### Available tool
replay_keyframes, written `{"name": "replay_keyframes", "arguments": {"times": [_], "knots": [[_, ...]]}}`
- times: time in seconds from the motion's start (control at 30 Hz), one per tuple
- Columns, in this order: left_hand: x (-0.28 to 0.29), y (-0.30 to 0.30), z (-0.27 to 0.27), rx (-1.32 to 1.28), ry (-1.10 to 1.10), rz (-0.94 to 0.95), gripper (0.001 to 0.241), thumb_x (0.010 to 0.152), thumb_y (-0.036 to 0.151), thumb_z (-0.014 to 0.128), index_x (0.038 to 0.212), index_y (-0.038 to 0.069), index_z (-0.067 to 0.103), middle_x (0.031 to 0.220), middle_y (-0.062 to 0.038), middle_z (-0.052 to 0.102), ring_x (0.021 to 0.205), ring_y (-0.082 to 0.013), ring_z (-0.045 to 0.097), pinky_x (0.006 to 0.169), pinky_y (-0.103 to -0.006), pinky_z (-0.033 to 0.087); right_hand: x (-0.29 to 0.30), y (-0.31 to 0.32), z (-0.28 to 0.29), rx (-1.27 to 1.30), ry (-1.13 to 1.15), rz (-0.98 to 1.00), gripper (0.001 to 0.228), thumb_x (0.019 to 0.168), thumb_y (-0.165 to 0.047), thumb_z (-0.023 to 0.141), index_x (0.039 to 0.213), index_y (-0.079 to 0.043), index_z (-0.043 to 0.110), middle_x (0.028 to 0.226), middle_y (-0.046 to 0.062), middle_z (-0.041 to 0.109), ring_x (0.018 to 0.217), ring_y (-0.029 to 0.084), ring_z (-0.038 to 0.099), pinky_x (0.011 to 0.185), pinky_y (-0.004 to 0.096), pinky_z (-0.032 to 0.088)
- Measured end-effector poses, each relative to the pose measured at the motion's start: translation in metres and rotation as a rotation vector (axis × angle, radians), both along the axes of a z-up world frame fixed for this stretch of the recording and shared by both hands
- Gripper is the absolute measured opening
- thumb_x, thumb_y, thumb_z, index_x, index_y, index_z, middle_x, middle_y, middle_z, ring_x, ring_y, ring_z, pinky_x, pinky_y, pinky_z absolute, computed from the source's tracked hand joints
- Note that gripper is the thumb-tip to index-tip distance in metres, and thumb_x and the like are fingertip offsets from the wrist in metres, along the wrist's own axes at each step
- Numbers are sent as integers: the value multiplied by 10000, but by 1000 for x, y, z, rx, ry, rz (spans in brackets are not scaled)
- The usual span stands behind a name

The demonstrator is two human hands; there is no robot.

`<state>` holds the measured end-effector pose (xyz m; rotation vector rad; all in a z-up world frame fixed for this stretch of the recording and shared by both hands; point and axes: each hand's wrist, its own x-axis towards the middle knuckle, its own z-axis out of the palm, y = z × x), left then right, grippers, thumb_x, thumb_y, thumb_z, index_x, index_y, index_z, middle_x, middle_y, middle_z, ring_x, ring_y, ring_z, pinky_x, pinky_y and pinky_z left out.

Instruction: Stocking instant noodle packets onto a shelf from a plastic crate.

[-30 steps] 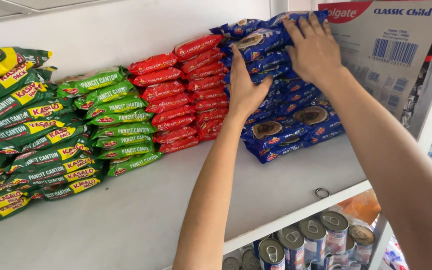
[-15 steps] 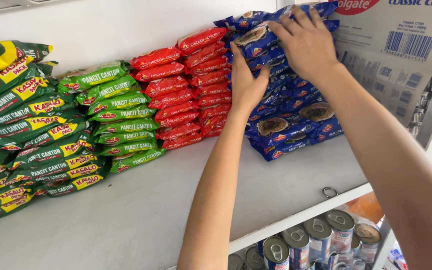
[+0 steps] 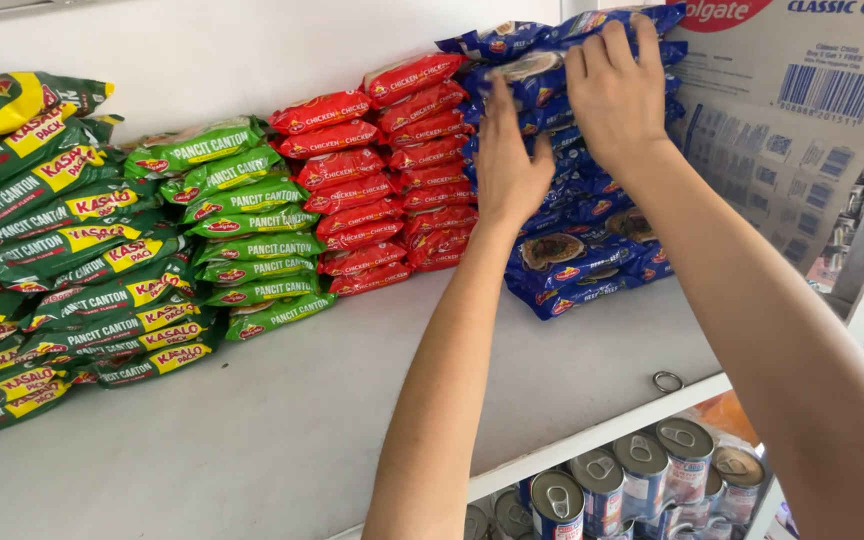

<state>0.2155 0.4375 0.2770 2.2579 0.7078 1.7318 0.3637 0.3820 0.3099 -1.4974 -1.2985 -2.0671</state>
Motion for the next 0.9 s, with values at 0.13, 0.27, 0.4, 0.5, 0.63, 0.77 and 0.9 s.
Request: {"name": "replay_keyframes", "arguments": {"times": [0.13, 0.27, 0.4, 0.5, 0.63, 0.77, 0.9], "knots": [[8, 21, -10, 8, 11, -54, 1036, 845, 142, 712, 1621, 27, 36, 1652, -296, 230, 1526, -449, 273, 1228, -504, 278, -6, -6, 2, 9, -109, 185, 294, 996, -148, 628, 1278, -92, 689, 1236, 70, 668, 1315, 241, 534, 1164, 401, 371], [9, 38, -13, 60, -4, -106, 1081, 824, 167, 740, 1636, 24, 42, 1665, -290, 230, 1539, -465, 276, 1267, -503, 270, -8, -4, 2, -11, -126, 214, 321, 997, -138, 634, 1308, -111, 705, 1259, 39, 666, 1308, 224, 545, 1171, 391, 394], [-2, 18, -5, -114, 86, -1, 1185, 749, 248, 833, 1623, 90, 49, 1647, -301, 180, 1503, -491, 206, 1228, -524, 215, -16, -6, 4, -11, -120, 209, 268, 999, -136, 640, 1259, -95, 693, 1238, 53, 658, 1302, 235, 552, 1181, 425, 397], [-2, 23, -13, -148, 62, -23, 1222, 728, 266, 854, 1636, 130, 48, 1640, -320, 187, 1501, -492, 215, 1216, -527, 228, -22, -2, 2, -2, -126, 157, 275, 977, -152, 646, 1234, -68, 696, 1221, 73, 656, 1311, 243, 551, 1187, 446, 384], [3, 34, -18, -77, -98, -133, 1276, 683, 266, 837, 1627, 99, -5, 1621, -328, 260, 1491, -477, 306, 1225, -526, 288, -21, 15, 0, 44, -105, 69, 301, 967, -160, 654, 1234, -29, 695, 1213, 91, 645, 1329, 256, 538, 1228, 465, 337], [-3, 23, -15, -89, -92, -140, 1204, 702, 265, 793, 1657, 125, 71, 1636, -311, 287, 1486, -462, 364, 1205, -524, 363, -30, 21, -6, 54, -71, 37, 332, 980, -170, 661, 1279, -29, 689, 1243, 83, 638, 1336, 257, 519, 1249, 465, 306], [-5, 23, -12, -111, 37, -61, 1185, 709, 277, 843, 1623, 140, 101, 1652, -303, 209, 1504, -497, 249, 1189, -567, 294, -30, 26, -9, 39, 20, 78, 377, 992, -171, 664, 1349, -48, 672, 1271, 81, 624, 1332, 262, 506, 1235, 476, 304]]}}
